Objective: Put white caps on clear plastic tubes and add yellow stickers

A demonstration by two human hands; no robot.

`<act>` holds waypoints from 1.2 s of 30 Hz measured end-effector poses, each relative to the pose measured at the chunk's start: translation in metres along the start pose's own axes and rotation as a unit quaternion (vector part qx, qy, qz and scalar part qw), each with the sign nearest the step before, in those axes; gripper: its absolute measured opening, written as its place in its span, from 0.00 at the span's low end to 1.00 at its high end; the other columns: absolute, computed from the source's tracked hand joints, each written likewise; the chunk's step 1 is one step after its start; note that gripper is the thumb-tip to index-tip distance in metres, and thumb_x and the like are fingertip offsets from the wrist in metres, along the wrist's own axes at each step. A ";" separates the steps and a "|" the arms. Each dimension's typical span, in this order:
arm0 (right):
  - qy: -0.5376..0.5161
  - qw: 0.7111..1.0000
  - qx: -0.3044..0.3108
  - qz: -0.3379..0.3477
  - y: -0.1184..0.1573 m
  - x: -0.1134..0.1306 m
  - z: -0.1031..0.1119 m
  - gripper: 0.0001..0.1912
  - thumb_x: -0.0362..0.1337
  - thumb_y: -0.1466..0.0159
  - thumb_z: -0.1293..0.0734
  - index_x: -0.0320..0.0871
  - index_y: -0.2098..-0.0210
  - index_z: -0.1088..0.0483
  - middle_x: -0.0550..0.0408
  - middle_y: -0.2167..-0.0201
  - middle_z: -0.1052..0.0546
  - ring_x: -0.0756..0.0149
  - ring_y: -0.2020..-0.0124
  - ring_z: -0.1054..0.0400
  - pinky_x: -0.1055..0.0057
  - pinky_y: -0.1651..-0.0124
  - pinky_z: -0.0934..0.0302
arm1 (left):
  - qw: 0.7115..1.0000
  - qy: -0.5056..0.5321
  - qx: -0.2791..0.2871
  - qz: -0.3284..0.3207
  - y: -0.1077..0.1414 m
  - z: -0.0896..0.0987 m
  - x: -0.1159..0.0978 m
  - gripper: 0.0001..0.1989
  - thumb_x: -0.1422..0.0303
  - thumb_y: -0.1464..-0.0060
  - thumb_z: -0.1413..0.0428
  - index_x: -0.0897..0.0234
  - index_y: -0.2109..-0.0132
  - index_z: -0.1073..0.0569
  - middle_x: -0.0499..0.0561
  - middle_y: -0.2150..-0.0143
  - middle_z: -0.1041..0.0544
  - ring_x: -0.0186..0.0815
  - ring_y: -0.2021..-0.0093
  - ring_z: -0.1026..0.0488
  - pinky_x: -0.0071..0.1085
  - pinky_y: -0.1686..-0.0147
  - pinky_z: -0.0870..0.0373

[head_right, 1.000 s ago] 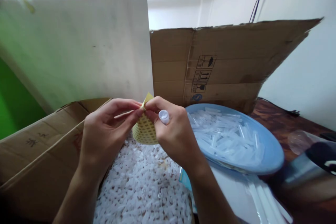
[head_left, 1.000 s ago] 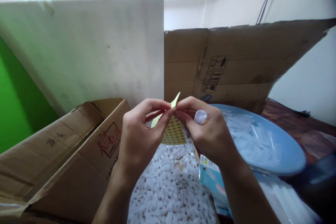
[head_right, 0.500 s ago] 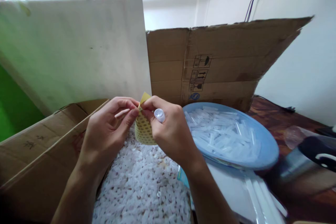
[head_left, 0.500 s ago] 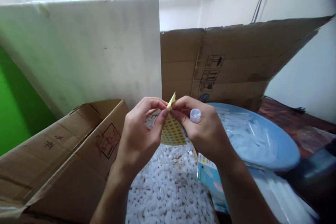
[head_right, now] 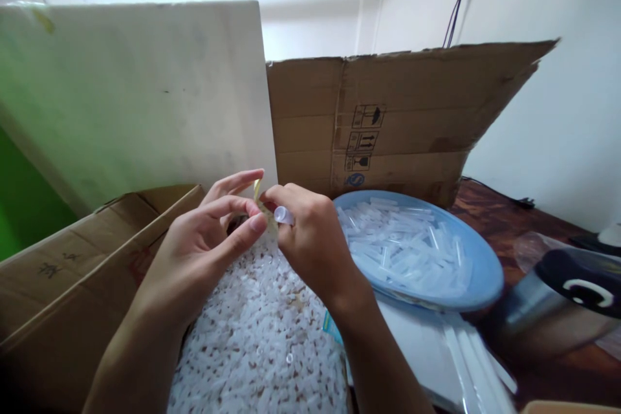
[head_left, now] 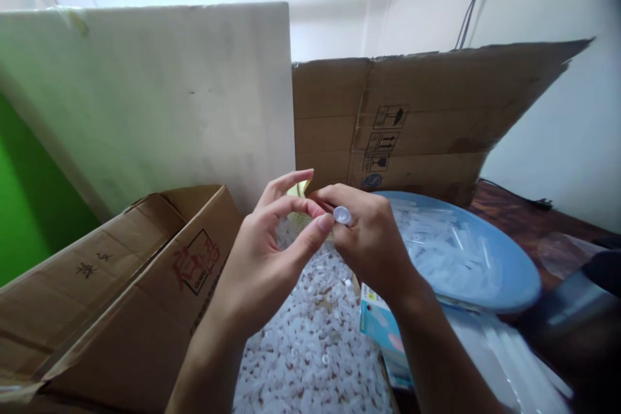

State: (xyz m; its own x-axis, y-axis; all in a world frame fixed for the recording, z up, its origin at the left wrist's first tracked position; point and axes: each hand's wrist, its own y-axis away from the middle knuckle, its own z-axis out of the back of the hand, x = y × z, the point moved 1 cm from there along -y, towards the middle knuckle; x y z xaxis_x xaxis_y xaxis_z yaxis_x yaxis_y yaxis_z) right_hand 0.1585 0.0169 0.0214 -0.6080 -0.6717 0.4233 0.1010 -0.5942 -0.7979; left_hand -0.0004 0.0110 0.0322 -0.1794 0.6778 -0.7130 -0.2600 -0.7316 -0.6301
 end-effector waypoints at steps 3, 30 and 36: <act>0.019 1.000 0.018 0.005 0.001 -0.002 -0.002 0.11 0.27 0.34 0.38 0.43 0.63 0.24 0.56 0.67 0.23 0.66 0.67 0.31 0.70 0.62 0.41 | 1.000 -0.024 -0.007 0.009 -0.001 -0.004 0.000 0.07 0.63 0.37 0.39 0.58 0.64 0.21 0.50 0.34 0.29 0.47 0.31 0.35 0.55 0.30 0.42; 0.012 1.000 0.018 0.019 0.002 -0.006 -0.004 0.17 0.21 0.39 0.37 0.42 0.58 0.21 0.57 0.68 0.22 0.68 0.68 0.29 0.72 0.64 0.41 | 0.999 0.001 -0.037 0.021 0.001 -0.016 0.005 0.03 0.66 0.37 0.41 0.58 0.57 0.26 0.50 0.37 0.29 0.41 0.33 0.35 0.46 0.32 0.40; -0.054 0.998 -0.021 -0.022 0.001 -0.001 -0.004 0.17 0.19 0.40 0.39 0.42 0.63 0.23 0.59 0.66 0.19 0.69 0.66 0.27 0.74 0.61 0.38 | 0.972 -0.144 -0.062 -0.173 -0.001 -0.007 0.003 0.10 0.72 0.35 0.42 0.59 0.48 0.24 0.54 0.38 0.29 0.38 0.35 0.33 0.41 0.34 0.35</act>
State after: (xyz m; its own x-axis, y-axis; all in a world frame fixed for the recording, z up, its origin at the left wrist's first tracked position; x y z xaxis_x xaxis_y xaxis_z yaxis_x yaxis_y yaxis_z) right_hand 0.1563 0.0189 0.0185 -0.5216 -0.6911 0.5003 0.0418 -0.6063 -0.7941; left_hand 0.0064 0.0138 0.0283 -0.3649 0.8640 -0.3469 -0.2387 -0.4470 -0.8621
